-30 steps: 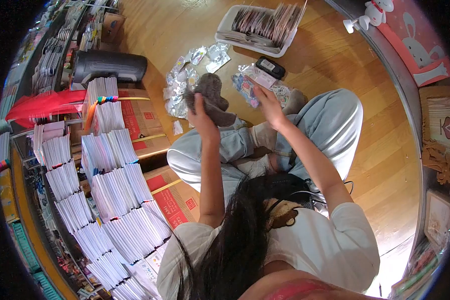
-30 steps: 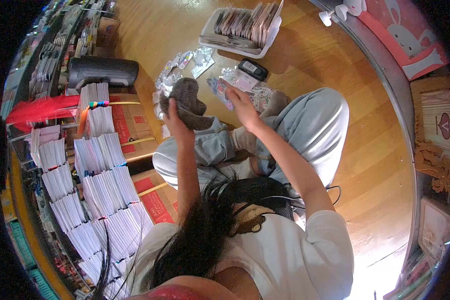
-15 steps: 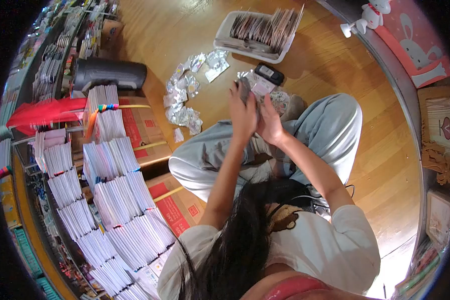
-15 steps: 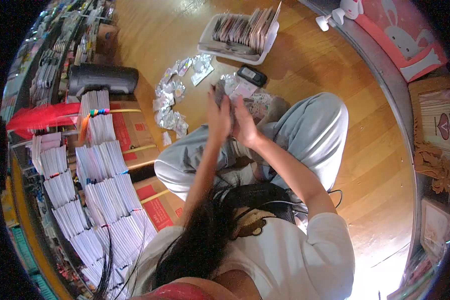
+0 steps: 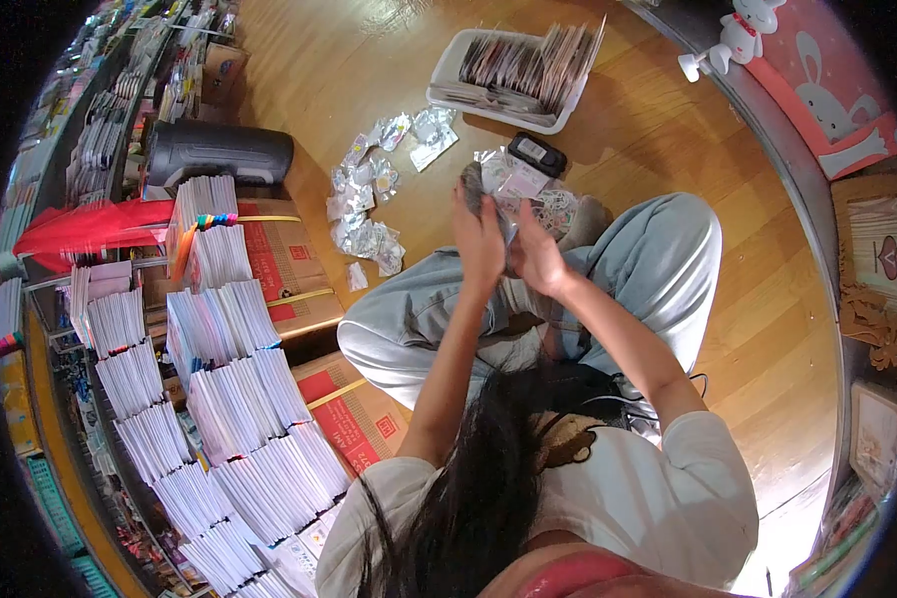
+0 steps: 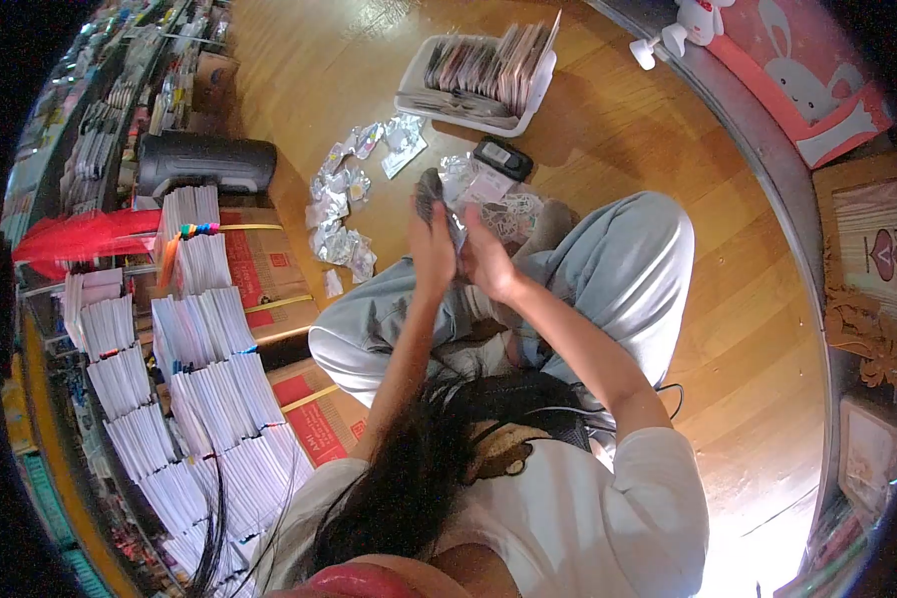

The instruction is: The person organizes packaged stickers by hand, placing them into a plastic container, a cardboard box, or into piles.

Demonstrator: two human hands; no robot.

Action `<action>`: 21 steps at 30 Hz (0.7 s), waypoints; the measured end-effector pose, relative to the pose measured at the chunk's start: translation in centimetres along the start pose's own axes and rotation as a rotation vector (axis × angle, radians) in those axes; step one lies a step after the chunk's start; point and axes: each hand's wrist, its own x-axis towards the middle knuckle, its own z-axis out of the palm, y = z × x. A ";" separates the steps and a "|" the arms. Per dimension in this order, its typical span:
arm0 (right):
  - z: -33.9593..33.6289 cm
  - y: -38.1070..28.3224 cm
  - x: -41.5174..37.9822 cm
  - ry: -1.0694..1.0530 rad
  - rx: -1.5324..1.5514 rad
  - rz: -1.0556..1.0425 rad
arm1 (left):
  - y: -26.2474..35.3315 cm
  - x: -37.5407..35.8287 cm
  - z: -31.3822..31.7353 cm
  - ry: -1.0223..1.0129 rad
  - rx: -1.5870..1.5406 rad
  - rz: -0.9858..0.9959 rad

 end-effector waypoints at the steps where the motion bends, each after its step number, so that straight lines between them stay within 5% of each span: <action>1: -0.7 -0.1 0.4 0.114 0.067 0.078 | 1.5 -1.1 0.1 -0.022 0.034 0.111; 4: -1.0 -0.9 0.4 0.019 0.240 0.103 | 3.1 -2.3 0.5 -0.110 0.416 0.352; 8: -0.5 -0.8 0.4 0.069 0.082 0.065 | 2.4 1.5 0.3 -0.166 0.375 0.418; 9: -0.6 -0.8 0.5 0.045 0.069 0.076 | 2.1 2.0 0.8 -0.040 0.381 0.424; 12: -2.2 1.3 0.8 -0.021 0.017 0.114 | -0.5 3.6 0.3 -0.158 0.071 -0.103; 13: -2.2 1.8 1.0 0.001 -0.053 0.076 | -1.7 3.9 -0.5 -0.258 0.262 -0.150; 16: -1.0 0.9 0.4 -0.031 -0.104 0.000 | 1.1 0.9 -1.3 -0.152 -0.105 -0.473; 20: -1.6 -0.3 1.0 0.049 -0.048 -0.013 | 1.0 -3.3 1.6 0.101 0.037 0.125; 21: -2.8 0.6 1.5 0.153 -0.075 0.036 | 0.5 -3.0 1.3 0.023 0.026 0.172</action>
